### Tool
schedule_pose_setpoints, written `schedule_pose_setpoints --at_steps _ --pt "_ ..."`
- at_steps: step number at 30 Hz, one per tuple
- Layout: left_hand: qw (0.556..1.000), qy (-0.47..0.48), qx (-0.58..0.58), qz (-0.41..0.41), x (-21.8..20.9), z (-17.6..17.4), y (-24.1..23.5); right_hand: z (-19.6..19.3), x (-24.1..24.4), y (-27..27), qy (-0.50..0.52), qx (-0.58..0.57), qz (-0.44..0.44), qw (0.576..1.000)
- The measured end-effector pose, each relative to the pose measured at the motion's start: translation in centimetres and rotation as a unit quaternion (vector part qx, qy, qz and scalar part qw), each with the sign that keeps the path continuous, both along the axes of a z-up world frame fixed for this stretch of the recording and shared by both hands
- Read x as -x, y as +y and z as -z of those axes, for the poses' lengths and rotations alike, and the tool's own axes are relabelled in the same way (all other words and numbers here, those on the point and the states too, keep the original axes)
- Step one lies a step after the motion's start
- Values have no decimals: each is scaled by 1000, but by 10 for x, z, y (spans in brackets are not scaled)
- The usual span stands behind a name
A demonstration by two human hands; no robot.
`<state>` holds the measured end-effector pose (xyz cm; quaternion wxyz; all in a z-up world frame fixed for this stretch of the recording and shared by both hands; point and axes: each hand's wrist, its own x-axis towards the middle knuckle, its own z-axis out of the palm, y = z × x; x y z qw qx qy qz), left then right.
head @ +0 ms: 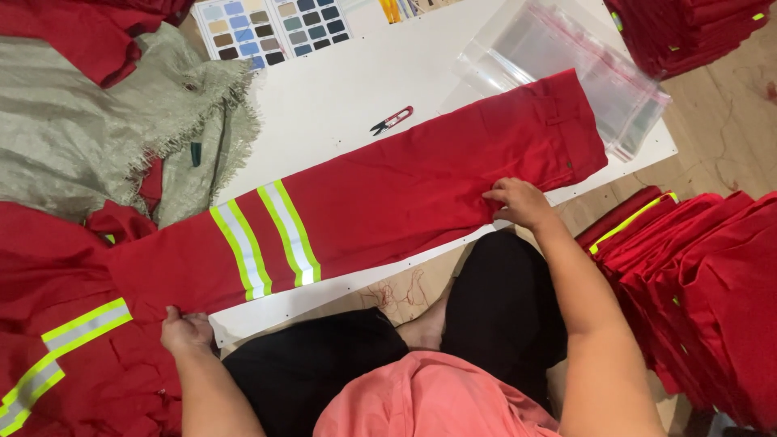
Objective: Trimming loose threads from red workwear uniforms and folding them neatly.
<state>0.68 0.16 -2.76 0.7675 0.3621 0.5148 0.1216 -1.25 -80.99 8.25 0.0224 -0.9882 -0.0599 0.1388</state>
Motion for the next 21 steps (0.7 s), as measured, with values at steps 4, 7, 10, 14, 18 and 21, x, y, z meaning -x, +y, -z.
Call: schedule_pose_setpoints --at_steps 4,7,10,14,18,21 --pt "1000 31 -5 3 -2 8 7 19 -9 0 -2 12 1 1000" --pt "1000 25 -12 1 -3 -17 -7 25 -18 -17 -3 -28 -9 1000" --pt "1000 18 -6 2 0 -15 -5 -8 -25 -17 18 -53 35 998" --pt "999 30 -11 -2 -2 -33 -13 -37 -33 -6 11 -112 47 993" --pt "999 36 -2 28 0 -48 -18 -34 -27 8 -14 -150 25 988" --pt "999 16 18 41 2 -45 -14 -23 -21 15 -10 -108 11 994"
